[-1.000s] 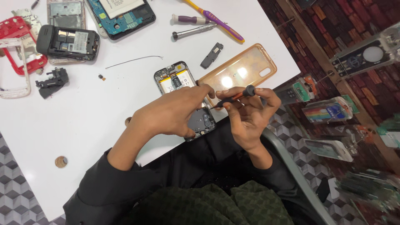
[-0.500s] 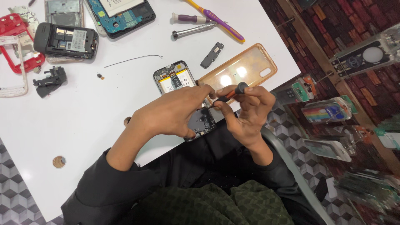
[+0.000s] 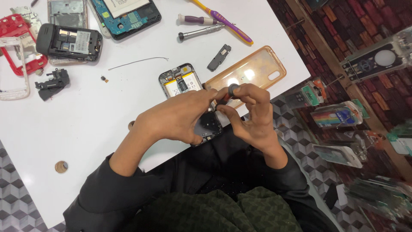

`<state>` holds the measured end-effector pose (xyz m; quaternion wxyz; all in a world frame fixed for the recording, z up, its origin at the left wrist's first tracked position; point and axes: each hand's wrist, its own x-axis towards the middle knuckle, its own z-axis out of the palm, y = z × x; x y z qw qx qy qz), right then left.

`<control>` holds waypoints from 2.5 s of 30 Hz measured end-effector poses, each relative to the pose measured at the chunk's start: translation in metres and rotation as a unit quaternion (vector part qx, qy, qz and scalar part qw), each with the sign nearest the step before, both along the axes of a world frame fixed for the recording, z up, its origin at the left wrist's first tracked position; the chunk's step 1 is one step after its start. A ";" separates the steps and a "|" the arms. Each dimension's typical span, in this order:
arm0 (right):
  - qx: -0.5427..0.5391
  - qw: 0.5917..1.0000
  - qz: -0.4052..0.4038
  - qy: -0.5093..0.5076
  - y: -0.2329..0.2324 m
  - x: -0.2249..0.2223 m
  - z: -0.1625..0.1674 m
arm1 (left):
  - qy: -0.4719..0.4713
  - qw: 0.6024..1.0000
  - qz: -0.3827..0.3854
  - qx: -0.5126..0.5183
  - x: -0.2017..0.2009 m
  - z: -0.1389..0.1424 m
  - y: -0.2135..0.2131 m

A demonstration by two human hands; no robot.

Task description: The person uses a screwdriver to remove screws from a black metal plate on a disassembled smartphone. They then lift the plate and set it aside, exposing the internal components of the phone.

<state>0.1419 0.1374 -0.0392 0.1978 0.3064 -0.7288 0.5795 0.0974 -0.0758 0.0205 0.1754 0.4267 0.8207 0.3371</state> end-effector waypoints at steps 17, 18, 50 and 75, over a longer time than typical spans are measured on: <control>0.005 0.995 0.100 0.011 0.004 -0.004 0.019 | -0.037 0.999 0.003 -0.026 -0.002 0.001 -0.004; -0.010 0.992 0.125 -0.011 0.005 -0.005 0.020 | -0.048 0.998 0.005 -0.037 -0.002 0.002 -0.004; -0.228 0.967 0.012 0.108 0.020 0.022 -0.051 | -0.101 0.994 0.021 -0.039 -0.007 0.005 0.000; 0.156 0.912 -0.113 0.361 0.015 0.062 -0.096 | -0.095 0.994 0.007 -0.055 -0.013 0.006 -0.002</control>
